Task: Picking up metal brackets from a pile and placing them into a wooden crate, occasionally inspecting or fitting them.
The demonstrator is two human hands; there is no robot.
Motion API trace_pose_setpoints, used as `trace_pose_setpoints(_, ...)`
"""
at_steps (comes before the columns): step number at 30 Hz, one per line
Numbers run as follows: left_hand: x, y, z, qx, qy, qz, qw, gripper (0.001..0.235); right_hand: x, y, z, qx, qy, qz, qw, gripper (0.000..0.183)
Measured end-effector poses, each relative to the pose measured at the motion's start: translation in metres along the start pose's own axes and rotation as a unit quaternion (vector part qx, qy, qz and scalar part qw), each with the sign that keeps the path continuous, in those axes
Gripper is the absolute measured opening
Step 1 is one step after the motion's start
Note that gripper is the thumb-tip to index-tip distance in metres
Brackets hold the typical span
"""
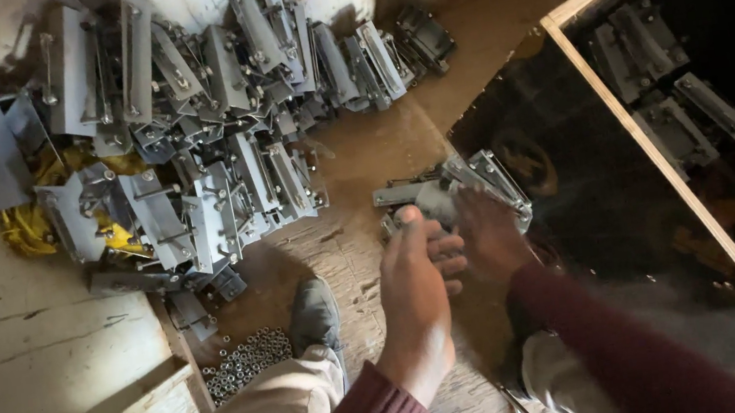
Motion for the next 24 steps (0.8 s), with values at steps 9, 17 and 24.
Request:
trace_pose_setpoints(9,0.004,-0.016,0.018,0.007,0.059,0.041,0.997,0.041,0.068,0.017,-0.003,0.053,0.498,-0.028,0.865,0.078)
trace_pose_setpoints(17,0.013,-0.01,0.006,0.071,0.069,0.067,0.993,0.04,0.043,0.008,0.034,0.058,0.463,-0.065,0.882,0.06)
trace_pose_setpoints(24,0.014,-0.002,-0.006,0.086,0.027,0.052,0.995,0.052,0.038,-0.018,0.178,-0.068,-0.05,0.095,0.992,0.067)
Point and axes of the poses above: each hand's wrist, its own y-axis away from the middle knuckle, its own x-axis out of the palm, z = x × y, the point moved 9 cm from there along -y, towards the middle knuckle, and after that the axes turned 4 degrees about z, right-handed, at the moved point
